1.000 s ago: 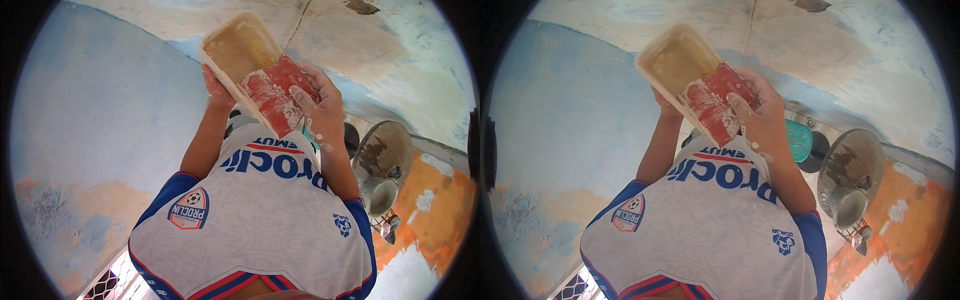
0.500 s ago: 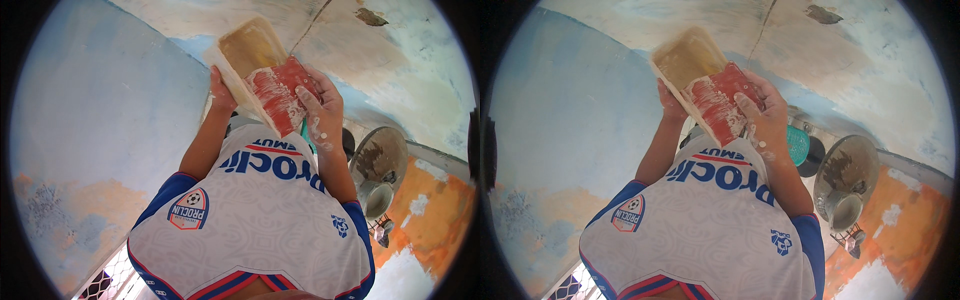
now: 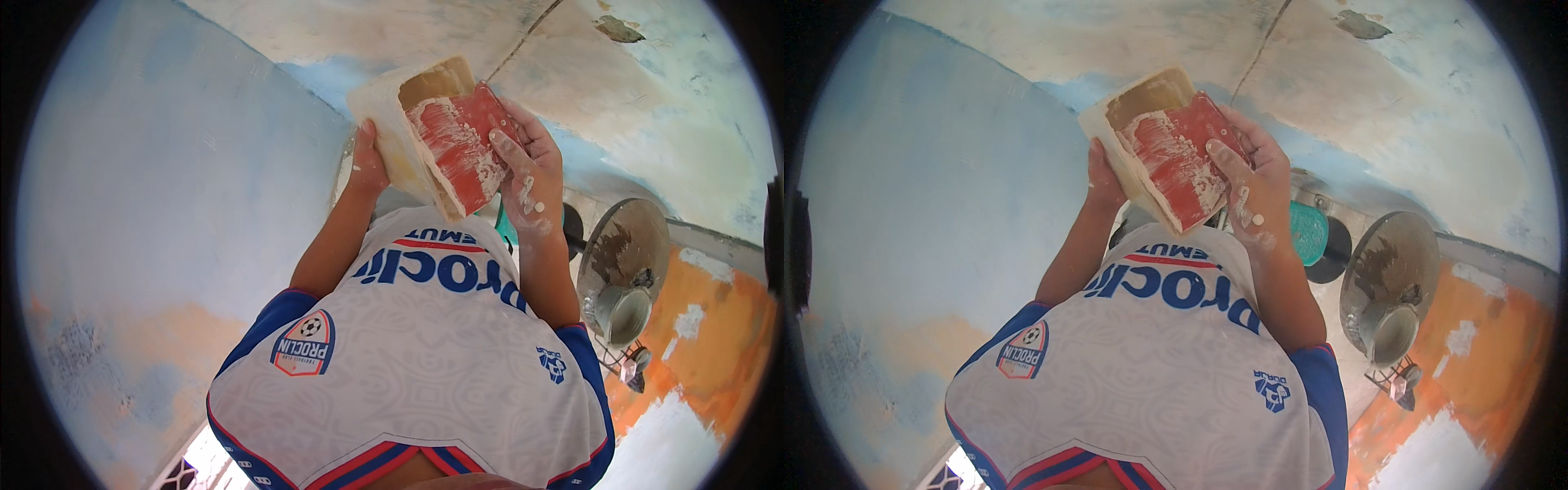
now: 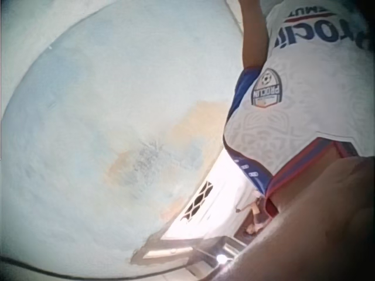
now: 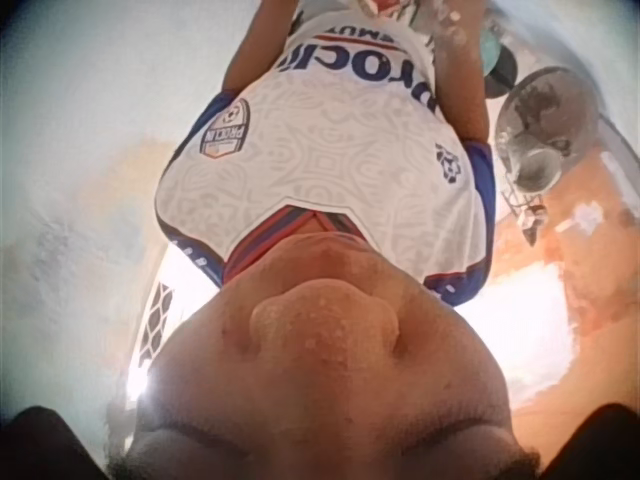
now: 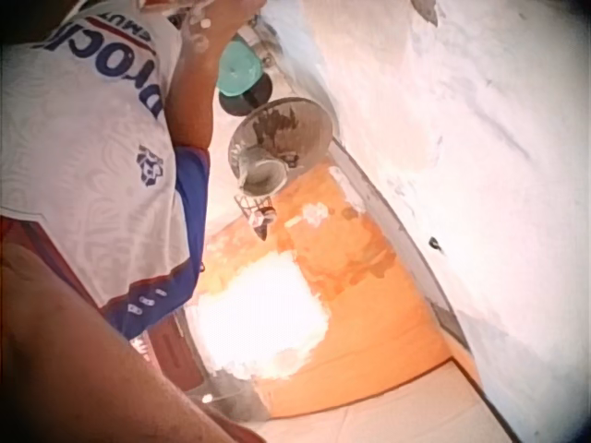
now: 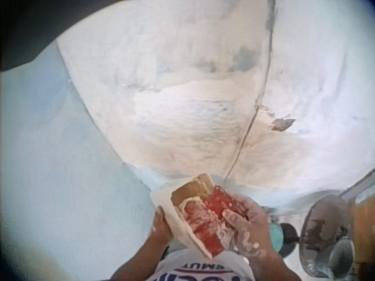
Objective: The person applies patching compound to cracks and holes in a wall using a putty knife, frequently loading the tool from a plastic container.
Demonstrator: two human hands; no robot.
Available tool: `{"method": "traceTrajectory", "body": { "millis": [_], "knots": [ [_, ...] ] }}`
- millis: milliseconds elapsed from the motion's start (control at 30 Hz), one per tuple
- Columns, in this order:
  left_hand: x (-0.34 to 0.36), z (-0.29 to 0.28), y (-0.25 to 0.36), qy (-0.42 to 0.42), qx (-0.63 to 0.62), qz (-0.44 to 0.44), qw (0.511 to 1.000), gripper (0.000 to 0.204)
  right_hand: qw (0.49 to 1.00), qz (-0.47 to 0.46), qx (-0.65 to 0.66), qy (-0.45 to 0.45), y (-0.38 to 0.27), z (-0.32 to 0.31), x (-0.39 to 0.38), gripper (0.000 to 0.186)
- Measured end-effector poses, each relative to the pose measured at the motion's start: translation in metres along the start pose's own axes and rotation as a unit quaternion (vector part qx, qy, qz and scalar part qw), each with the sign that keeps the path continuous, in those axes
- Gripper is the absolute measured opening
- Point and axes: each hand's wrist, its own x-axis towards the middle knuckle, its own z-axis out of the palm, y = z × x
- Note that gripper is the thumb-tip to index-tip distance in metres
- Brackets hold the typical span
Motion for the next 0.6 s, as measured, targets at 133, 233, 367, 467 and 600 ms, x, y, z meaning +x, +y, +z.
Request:
{"method": "traceTrajectory", "body": {
  "millis": [133, 233, 367, 467, 600],
  "knots": [
    [0.002, -0.001, -0.016, -0.028, -0.084, -0.021, 0.996, 0.070, 1.000, 0.025, 0.013, -0.002, 0.000, -0.004, 0.002, 0.043],
    [0.002, -0.014, -0.013, -0.055, -0.090, -0.039, 0.994, 0.067, 0.997, 0.051, 0.054, 0.007, 0.007, -0.006, 0.002, 0.044],
    [-0.002, -0.013, 0.006, -0.011, -0.067, -0.057, 0.996, 0.065, 0.995, 0.046, 0.085, 0.000, 0.013, 0.002, -0.001, 0.044],
    [0.002, -0.042, 0.011, 0.010, -0.077, -0.077, 0.994, 0.068, 0.992, 0.043, 0.117, -0.013, 0.020, 0.017, -0.001, 0.044],
    [0.009, -0.088, 0.028, -0.005, -0.135, -0.108, 0.985, 0.074, 0.990, 0.035, 0.139, -0.007, 0.048, 0.026, 0.009, 0.046]
  ]
}}
